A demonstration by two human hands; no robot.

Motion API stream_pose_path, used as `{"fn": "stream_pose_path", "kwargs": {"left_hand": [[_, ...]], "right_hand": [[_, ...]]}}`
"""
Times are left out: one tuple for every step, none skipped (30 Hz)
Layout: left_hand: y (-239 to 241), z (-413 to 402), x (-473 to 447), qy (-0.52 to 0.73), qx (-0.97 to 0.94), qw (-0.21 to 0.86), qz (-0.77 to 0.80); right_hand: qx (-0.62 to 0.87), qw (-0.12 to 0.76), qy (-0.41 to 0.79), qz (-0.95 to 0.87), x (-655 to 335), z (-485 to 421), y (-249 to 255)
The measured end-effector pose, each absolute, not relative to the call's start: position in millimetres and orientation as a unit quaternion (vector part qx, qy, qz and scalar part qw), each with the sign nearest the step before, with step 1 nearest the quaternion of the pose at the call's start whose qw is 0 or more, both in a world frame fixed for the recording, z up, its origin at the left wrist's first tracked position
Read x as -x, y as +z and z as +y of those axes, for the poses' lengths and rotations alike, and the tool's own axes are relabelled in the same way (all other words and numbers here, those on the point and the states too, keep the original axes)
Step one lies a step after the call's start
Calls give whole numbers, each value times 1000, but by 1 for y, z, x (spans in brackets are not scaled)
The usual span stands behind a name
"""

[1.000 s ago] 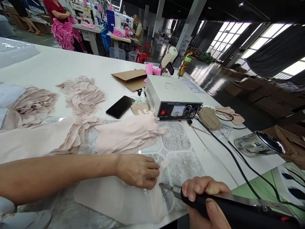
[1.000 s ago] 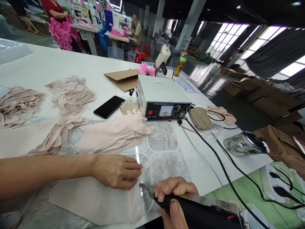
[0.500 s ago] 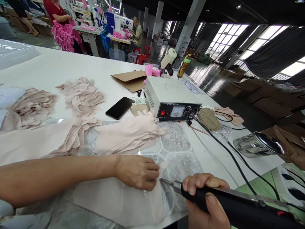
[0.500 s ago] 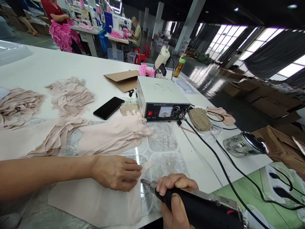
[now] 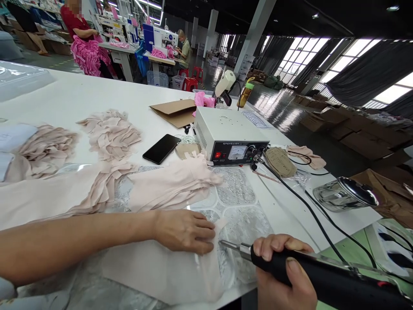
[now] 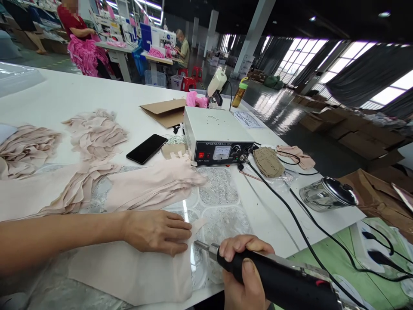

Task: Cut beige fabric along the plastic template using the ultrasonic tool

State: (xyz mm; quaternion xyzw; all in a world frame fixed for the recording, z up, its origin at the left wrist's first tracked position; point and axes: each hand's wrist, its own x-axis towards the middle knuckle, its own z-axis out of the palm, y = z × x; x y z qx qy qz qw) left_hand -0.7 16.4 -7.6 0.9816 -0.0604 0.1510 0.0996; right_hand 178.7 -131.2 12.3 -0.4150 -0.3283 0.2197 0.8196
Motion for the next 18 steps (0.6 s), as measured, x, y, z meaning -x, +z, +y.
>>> {"fn": "stream_pose_path", "kwargs": {"left_hand": [[-5, 16, 2, 132, -979, 124, -93], [-4, 16, 3, 112, -976, 149, -116], [-3, 16, 4, 92, -973, 170, -126], [-2, 16, 5, 80, -973, 182, -117], [-1, 16, 6, 70, -974, 187, -107], [0, 16, 7, 61, -975, 188, -101], [2, 15, 8, 55, -977, 182, -96], [4, 14, 10, 54, -980, 173, -87], [6, 12, 13, 60, -982, 162, -71], [9, 9, 17, 69, -985, 149, -50], [11, 5, 23, 86, -987, 138, -18], [12, 0, 29, 106, -986, 129, 14], [14, -6, 37, 121, -984, 123, 49], [14, -12, 45, 133, -981, 118, 79], [14, -18, 52, 133, -978, 121, 107], [13, -24, 60, 129, -975, 128, 130], [13, -29, 66, 121, -971, 137, 153], [12, -35, 72, 112, -967, 146, 175]], "right_hand": [[417, 827, 214, -310, -180, -132, 12], [418, 833, 210, -294, -182, -134, 11], [417, 840, 206, -279, -184, -135, 10], [415, 846, 203, -266, -186, -135, 9], [411, 853, 198, -253, -188, -136, 7], [408, 860, 191, -240, -191, -136, 5], [405, 866, 185, -228, -193, -137, 3], [402, 872, 179, -215, -196, -138, 2], [400, 877, 173, -203, -198, -138, 0], [398, 881, 167, -193, -200, -140, -1], [395, 886, 162, -181, -202, -141, -2], [392, 890, 158, -170, -203, -142, -3], [390, 894, 155, -160, -205, -144, -4], [388, 896, 152, -151, -207, -146, -4], [386, 898, 151, -144, -208, -148, -5], [385, 900, 151, -140, -210, -149, -6], [384, 901, 151, -137, -211, -151, -7], [382, 901, 153, -136, -212, -152, -8]]}}
